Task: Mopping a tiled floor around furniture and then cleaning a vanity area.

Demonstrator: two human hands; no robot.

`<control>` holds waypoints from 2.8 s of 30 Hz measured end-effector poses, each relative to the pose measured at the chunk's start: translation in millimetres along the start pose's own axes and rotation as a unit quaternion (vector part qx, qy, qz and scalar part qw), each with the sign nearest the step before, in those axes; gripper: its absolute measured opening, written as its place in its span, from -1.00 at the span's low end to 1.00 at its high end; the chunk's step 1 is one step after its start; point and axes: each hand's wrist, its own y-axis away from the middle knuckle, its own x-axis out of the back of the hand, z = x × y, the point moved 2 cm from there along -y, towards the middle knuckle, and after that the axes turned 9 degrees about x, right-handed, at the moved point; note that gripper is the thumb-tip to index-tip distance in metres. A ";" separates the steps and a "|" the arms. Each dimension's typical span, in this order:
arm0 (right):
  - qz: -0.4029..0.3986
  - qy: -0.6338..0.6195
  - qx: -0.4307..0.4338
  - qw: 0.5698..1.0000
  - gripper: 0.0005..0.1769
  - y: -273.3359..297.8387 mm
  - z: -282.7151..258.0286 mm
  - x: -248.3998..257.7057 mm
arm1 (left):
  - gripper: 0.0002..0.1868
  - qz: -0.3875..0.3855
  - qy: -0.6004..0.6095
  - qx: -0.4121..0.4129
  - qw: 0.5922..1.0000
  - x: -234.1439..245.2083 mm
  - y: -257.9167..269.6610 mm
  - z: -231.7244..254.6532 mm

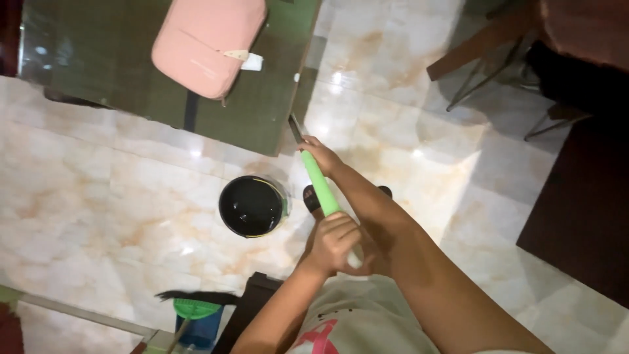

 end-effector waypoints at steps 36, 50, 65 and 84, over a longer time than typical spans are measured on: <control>0.236 0.113 -0.004 0.965 -0.77 74.5 -68.0 30.2 | -0.70 -0.077 -0.054 -0.129 0.987 39.5 -8.8 -19.5; 0.444 0.178 -0.104 0.872 -0.84 224.4 -57.2 76.4 | -0.78 -0.087 0.182 0.023 0.979 -40.4 -8.2 16.3; -0.022 -0.110 0.047 0.993 -0.92 36.2 41.5 -27.9 | -0.73 0.072 -0.046 0.059 0.995 -19.2 29.3 7.5; -0.194 -0.129 -0.022 0.972 -0.86 99.0 0.6 49.3 | -0.80 0.043 0.049 0.043 0.997 -127.9 11.0 26.7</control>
